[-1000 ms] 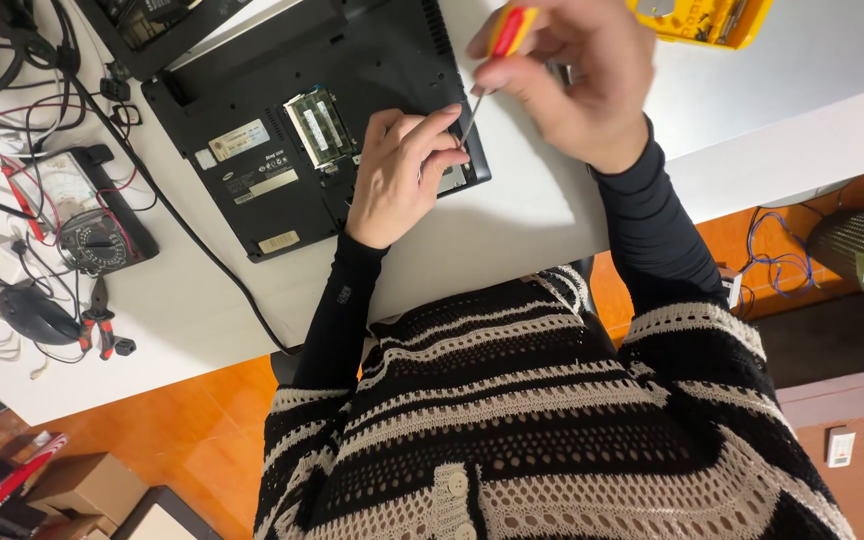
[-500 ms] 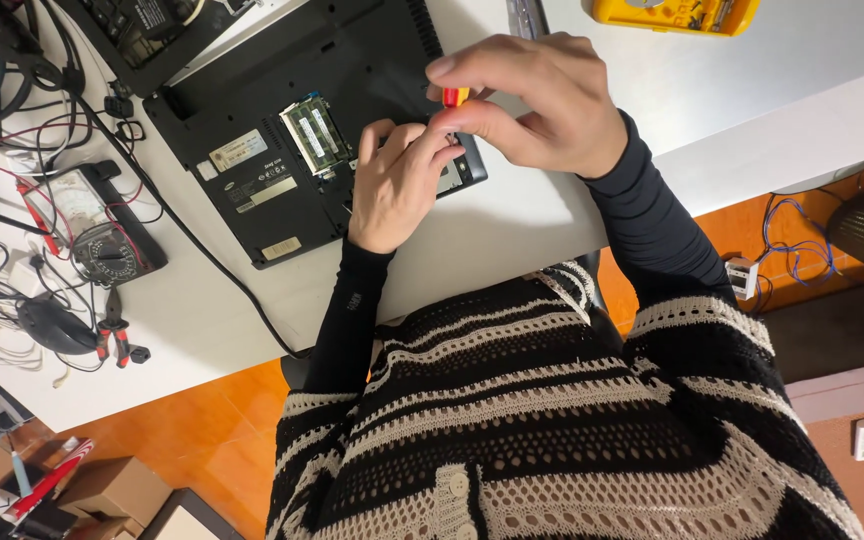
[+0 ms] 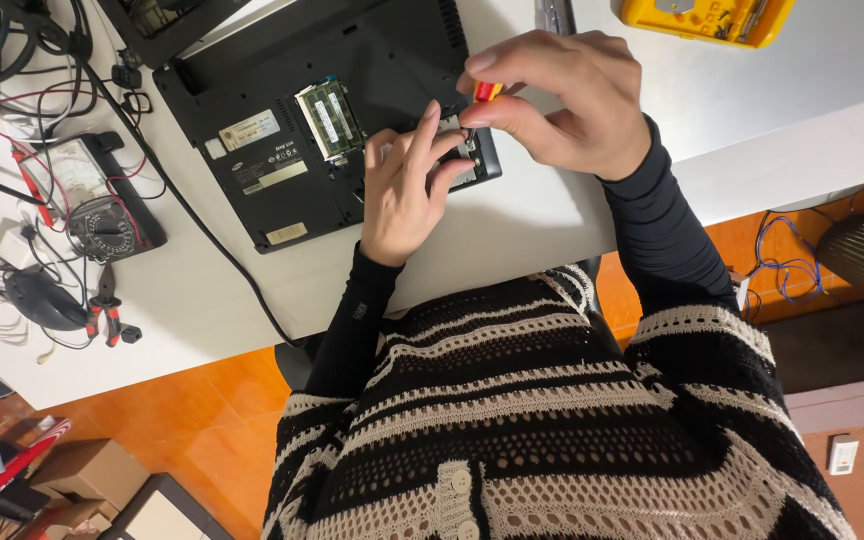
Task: The person places a hard drive into an open laptop casing and secures it by hand. They then pick up a screwdriver from a yellow tool case and use it to drive screws into the hard drive bracket.
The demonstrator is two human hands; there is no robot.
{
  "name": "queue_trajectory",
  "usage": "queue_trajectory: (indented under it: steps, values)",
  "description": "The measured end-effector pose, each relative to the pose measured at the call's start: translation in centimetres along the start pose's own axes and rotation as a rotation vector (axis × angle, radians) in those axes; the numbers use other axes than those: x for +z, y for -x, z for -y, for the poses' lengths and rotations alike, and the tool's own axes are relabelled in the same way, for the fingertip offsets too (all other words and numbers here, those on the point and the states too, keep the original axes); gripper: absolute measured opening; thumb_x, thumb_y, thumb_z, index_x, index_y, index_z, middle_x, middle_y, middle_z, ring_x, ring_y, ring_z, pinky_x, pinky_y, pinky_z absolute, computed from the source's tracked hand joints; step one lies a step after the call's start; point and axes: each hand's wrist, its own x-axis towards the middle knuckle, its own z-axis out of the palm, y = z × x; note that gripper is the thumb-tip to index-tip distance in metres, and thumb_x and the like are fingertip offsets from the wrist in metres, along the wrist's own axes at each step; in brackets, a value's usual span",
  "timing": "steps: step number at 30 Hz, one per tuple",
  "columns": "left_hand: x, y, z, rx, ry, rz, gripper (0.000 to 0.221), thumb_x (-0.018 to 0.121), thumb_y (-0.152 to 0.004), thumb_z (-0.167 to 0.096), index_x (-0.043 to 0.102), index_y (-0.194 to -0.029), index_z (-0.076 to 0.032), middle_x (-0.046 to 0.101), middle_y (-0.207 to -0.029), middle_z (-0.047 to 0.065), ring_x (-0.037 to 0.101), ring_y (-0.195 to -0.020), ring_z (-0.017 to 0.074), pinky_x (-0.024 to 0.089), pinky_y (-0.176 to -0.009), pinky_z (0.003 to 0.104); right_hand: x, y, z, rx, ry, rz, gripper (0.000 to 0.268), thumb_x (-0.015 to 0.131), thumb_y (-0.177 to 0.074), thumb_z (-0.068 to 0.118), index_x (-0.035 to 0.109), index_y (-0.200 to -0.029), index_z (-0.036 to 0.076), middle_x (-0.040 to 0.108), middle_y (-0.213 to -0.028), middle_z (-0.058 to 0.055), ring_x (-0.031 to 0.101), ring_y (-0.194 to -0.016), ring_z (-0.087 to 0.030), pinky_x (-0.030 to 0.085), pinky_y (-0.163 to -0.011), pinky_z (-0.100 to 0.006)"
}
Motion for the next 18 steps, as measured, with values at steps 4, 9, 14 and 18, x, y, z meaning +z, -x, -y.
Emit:
queue_trajectory:
  steps: [4, 9, 14, 18]
  values:
    - [0.05, 0.24, 0.05, -0.012, 0.027, -0.012, 0.079, 0.082, -0.101, -0.021, 0.028, -0.157, -0.006, 0.075, -0.118, -0.006, 0.064, -0.104, 0.015, 0.04, -0.107, 0.038, -0.09, 0.05, 0.13, 0.048, -0.012, 0.019, 0.036, 0.082, -0.106, 0.004, 0.058, -0.133, -0.003, 0.074, -0.114, -0.016, 0.077, -0.091, -0.021, 0.061, -0.078, -0.026]
    - [0.08, 0.2, 0.08, -0.014, 0.044, -0.014, 0.077, 0.081, -0.102, -0.02, 0.03, -0.157, -0.006, 0.075, -0.118, -0.006, 0.064, -0.105, 0.0135, 0.041, -0.107, 0.038, -0.12, -0.06, -0.12, 0.024, -0.012, 0.015, 0.037, 0.082, -0.106, 0.004, 0.057, -0.133, -0.004, 0.075, -0.111, -0.016, 0.077, -0.09, -0.021, 0.06, -0.078, -0.026]
    - [0.01, 0.18, 0.03, -0.019, 0.044, -0.019, 0.076, 0.081, -0.102, -0.021, 0.03, -0.157, -0.006, 0.075, -0.119, -0.007, 0.064, -0.105, 0.0125, 0.041, -0.108, 0.038, -0.12, 0.19, 0.04, 0.035, -0.009, 0.009, 0.037, 0.082, -0.107, 0.005, 0.058, -0.134, -0.003, 0.075, -0.112, -0.017, 0.078, -0.093, -0.022, 0.061, -0.079, -0.026]
    - [0.07, 0.28, 0.07, -0.03, 0.051, -0.015, 0.075, 0.08, -0.103, -0.023, 0.031, -0.156, -0.006, 0.075, -0.119, -0.008, 0.064, -0.104, 0.0119, 0.041, -0.107, 0.038, -0.12, 0.04, 0.25, 0.063, 0.002, 0.018, 0.036, 0.082, -0.105, 0.006, 0.059, -0.131, -0.003, 0.075, -0.111, -0.016, 0.078, -0.091, -0.022, 0.06, -0.077, -0.026]
